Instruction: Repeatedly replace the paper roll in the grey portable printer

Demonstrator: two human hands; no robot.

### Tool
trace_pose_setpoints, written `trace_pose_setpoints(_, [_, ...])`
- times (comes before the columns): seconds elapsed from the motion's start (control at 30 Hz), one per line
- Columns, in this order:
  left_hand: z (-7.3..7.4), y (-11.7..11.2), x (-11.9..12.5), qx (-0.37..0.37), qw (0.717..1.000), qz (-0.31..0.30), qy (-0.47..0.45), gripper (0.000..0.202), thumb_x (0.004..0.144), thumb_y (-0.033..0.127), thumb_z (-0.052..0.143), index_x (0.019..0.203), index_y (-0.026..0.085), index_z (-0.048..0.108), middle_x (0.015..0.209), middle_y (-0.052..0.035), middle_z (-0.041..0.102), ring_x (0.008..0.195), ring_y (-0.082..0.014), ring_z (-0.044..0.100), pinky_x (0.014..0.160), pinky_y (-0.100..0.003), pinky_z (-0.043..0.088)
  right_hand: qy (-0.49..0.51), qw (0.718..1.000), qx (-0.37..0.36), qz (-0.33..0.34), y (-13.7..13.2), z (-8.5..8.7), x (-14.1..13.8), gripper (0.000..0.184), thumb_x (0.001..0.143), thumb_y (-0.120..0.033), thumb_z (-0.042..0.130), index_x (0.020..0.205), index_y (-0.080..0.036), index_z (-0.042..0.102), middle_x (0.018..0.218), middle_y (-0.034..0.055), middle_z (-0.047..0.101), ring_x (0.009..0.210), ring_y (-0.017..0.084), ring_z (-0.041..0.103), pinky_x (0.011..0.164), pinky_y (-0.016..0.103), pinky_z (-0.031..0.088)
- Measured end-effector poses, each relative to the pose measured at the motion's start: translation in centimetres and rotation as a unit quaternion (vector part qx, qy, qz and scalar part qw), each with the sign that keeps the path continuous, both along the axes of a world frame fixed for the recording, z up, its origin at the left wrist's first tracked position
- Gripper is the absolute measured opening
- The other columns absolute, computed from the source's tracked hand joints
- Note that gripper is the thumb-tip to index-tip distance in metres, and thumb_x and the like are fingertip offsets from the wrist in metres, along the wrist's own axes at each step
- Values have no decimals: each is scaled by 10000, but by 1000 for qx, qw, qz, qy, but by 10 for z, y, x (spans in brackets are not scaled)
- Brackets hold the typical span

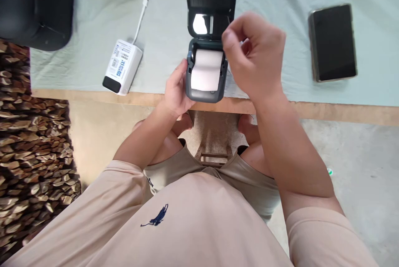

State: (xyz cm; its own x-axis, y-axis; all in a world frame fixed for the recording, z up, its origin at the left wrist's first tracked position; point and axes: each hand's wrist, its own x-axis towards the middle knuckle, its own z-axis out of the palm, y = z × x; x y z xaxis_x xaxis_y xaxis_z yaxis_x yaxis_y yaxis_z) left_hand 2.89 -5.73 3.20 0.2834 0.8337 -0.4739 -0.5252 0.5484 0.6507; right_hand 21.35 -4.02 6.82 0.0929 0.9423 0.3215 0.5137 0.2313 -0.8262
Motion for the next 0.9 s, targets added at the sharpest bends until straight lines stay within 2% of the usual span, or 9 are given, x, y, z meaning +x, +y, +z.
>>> trace_pose_setpoints(0.07, [1, -1, 1, 8, 1000, -7, -23, 465, 1245, 401, 348, 1386, 181, 733, 1444, -70, 836, 1777, -315, 479, 1411, -488, 539, -58, 997, -40, 42, -2, 4, 3, 239, 938, -528, 769, 861, -323, 673, 885, 31, 750, 697, 239, 609, 800, 509, 576])
trace_pose_setpoints(0.17, [3, -4, 2, 25, 999, -9, -39, 408, 1243, 349, 383, 1311, 161, 739, 1465, -76, 821, 1772, -304, 489, 1410, -454, 537, -137, 983, -104, 66, -2, 10, 4, 106, 851, -365, 803, 899, -327, 716, 910, 21, 778, 823, 289, 700, 941, 532, 580])
trace_pose_setpoints(0.27, [4, -6, 3, 23, 1000, -2, -21, 346, 1238, 306, 414, 1371, 192, 712, 1480, -47, 807, 1755, -300, 516, 1393, -466, 561, -228, 958, -168, 50, -2, 19, 2, 182, 812, -276, 782, 980, -342, 767, 887, 39, 761, 934, 375, 749, 945, 574, 582])
trace_pose_setpoints(0.37, [5, -6, 3, 15, 1000, -3, -3, 316, 1228, 300, 450, 1421, 218, 687, 1480, -39, 805, 1743, -308, 534, 1378, -479, 584, -299, 929, -211, 45, -5, 26, -1, 309, 806, -264, 768, 1094, -367, 805, 943, 64, 776, 982, 424, 757, 885, 597, 584])
trace_pose_setpoints(0.5, [7, -6, 2, 31, 999, -23, -3, 252, 1215, 284, 488, 1308, 202, 708, 1443, -59, 819, 1758, -301, 517, 1386, -459, 580, -316, 925, -203, 54, -5, 28, -3, 345, 789, -266, 773, 1112, -385, 795, 1031, 56, 833, 1006, 427, 761, 813, 567, 580])
trace_pose_setpoints(0.6, [6, -6, 2, 38, 999, -25, -3, 229, 1210, 285, 500, 1208, 200, 712, 1398, -62, 829, 1771, -298, 496, 1395, -456, 568, -308, 928, -201, 59, -4, 30, -3, 384, 766, -232, 781, 1114, -395, 773, 1155, 20, 867, 1104, 449, 773, 849, 586, 584])
trace_pose_setpoints(0.67, [4, -6, 2, 33, 999, -20, 0, 231, 1210, 300, 505, 1182, 203, 712, 1386, -55, 828, 1768, -306, 501, 1393, -468, 567, -281, 937, -198, 65, -4, 32, 0, 402, 746, -195, 788, 1095, -391, 758, 1174, -3, 869, 1084, 420, 779, 894, 583, 588])
trace_pose_setpoints(0.8, [2, -4, 1, 20, 1000, -14, 1, 329, 1236, 344, 423, 1195, 197, 714, 1388, -46, 829, 1735, -314, 548, 1374, -492, 582, -124, 973, -174, 83, -6, 35, 11, 426, 689, -133, 835, 1039, -351, 724, 1070, -21, 853, 790, 244, 698, 829, 462, 588])
trace_pose_setpoints(0.9, [5, -2, 1, 3, 1000, -17, -1, 373, 1246, 360, 379, 1358, 218, 705, 1414, -32, 833, 1706, -309, 586, 1352, -490, 604, 2, 984, -165, 67, -16, 33, 12, 430, 758, -219, 901, 1113, -350, 697, 1003, -12, 816, 830, 223, 694, 781, 403, 600])
